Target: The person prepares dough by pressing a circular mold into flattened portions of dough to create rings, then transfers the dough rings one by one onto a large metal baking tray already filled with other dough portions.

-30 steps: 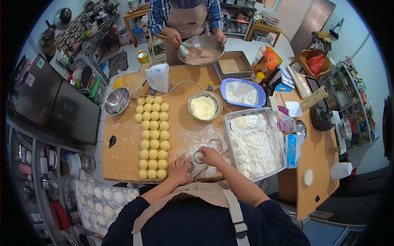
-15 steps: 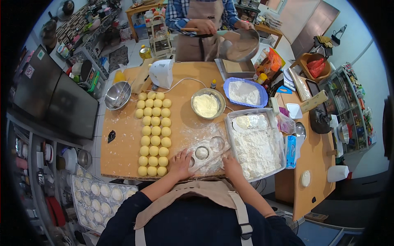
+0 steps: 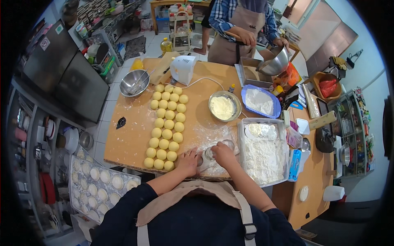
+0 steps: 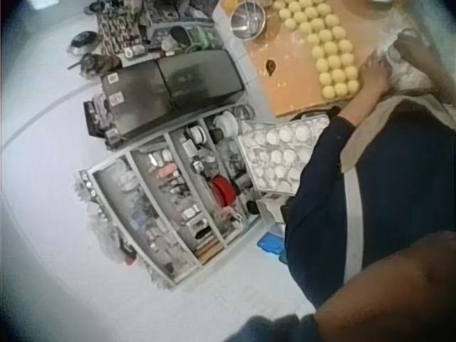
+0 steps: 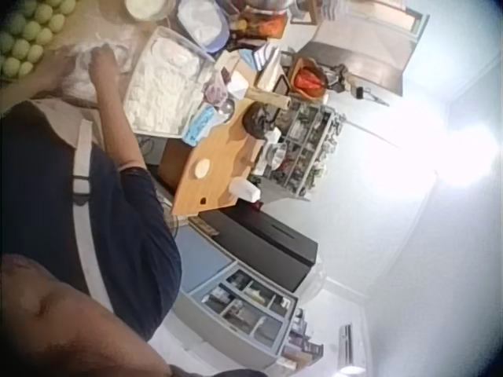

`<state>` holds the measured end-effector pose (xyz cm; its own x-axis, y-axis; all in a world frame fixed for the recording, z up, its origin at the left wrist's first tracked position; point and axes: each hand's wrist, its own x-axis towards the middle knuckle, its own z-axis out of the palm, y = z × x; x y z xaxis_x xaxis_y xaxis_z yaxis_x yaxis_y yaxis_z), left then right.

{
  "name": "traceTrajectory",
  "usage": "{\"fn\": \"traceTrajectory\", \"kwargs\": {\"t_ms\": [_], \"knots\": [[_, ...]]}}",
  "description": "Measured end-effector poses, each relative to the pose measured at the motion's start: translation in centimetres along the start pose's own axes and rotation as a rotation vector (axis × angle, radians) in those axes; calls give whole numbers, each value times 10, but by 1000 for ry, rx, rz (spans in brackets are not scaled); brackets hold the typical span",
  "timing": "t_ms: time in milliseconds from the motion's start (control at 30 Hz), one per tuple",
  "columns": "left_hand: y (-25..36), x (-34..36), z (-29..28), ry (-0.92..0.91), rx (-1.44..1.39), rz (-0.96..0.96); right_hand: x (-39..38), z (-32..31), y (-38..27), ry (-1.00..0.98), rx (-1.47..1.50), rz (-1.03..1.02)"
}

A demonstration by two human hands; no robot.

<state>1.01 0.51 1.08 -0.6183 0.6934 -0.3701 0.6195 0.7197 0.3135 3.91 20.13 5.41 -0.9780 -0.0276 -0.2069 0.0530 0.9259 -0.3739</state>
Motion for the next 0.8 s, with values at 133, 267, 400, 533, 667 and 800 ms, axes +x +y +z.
{"fn": "traceTrajectory", "kwargs": {"t_ms": [133, 267, 400, 533, 667, 800], "knots": [[-2, -2, 1, 22, 9, 0, 5, 11, -2, -64, -38, -21], [0, 0, 2, 20, -1, -6, 8, 19, 0, -50, -67, -29], [-3, 0, 9, 60, 3, 1, 11, 26, -2, -46, -80, -40], [-5, 2, 15, 78, 3, 4, 11, 37, 5, -10, -54, -62], [-4, 1, 13, 70, 9, 19, 8, 44, 10, 22, -19, -55], [-5, 2, 13, 89, -11, 25, 8, 44, 8, 81, 22, -72]]}}
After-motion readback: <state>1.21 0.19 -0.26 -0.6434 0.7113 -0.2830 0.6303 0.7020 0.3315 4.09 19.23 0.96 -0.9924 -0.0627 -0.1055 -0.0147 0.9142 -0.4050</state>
